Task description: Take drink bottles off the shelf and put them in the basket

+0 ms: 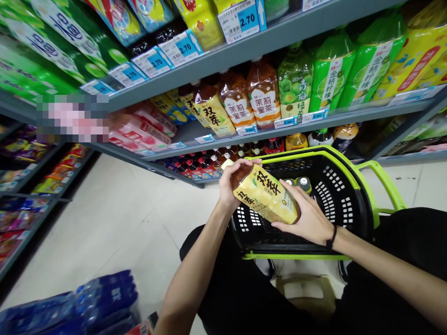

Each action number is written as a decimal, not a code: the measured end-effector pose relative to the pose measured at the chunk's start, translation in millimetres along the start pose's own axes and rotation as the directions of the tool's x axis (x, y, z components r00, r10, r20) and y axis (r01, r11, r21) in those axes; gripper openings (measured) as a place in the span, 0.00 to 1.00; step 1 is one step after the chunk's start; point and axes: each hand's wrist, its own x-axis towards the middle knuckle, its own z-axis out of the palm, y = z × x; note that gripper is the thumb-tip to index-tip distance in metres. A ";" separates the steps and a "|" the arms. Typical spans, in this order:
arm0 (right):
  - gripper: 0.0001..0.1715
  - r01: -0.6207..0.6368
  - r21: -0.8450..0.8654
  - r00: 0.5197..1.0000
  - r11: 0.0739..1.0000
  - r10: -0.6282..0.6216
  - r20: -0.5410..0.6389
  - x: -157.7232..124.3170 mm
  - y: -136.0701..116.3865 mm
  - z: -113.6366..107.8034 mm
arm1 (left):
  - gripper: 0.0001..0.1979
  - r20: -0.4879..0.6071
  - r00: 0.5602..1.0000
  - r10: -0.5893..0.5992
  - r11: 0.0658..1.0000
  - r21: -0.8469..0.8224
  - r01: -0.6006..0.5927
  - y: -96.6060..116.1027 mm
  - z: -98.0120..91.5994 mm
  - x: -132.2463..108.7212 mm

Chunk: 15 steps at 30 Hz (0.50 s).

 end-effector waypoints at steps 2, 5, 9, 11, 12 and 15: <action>0.63 -0.066 0.092 0.998 0.994 0.065 0.015 1.9 -1.9 -1.6 | 0.16 -0.016 1.000 0.000 1.000 0.006 0.000 -2.1 -0.8 0.9; 0.62 -0.169 0.242 0.986 0.955 0.163 0.048 3.3 -3.9 -2.3 | 0.18 0.011 1.000 0.019 1.000 0.014 -0.019 -4.6 -2.7 1.7; 0.58 -0.285 0.540 0.958 0.792 0.240 0.155 3.3 -8.5 -2.4 | 0.19 0.044 0.998 0.042 0.999 0.028 -0.043 -4.4 -4.3 1.5; 0.54 -0.328 0.636 0.945 0.698 0.246 0.217 2.8 -11.3 -2.9 | 0.20 0.040 0.999 0.036 0.999 0.024 -0.037 -4.2 -3.9 1.0; 0.52 -0.352 0.657 0.936 0.667 0.250 0.247 2.1 -12.3 -2.9 | 0.20 0.035 0.999 0.033 0.999 0.017 -0.034 -4.4 -3.2 0.6; 0.42 -0.417 0.699 0.909 0.581 0.274 0.314 -1.8 -13.1 -0.6 | 0.20 0.034 0.999 0.022 1.000 -0.021 -0.021 -5.8 0.0 -1.2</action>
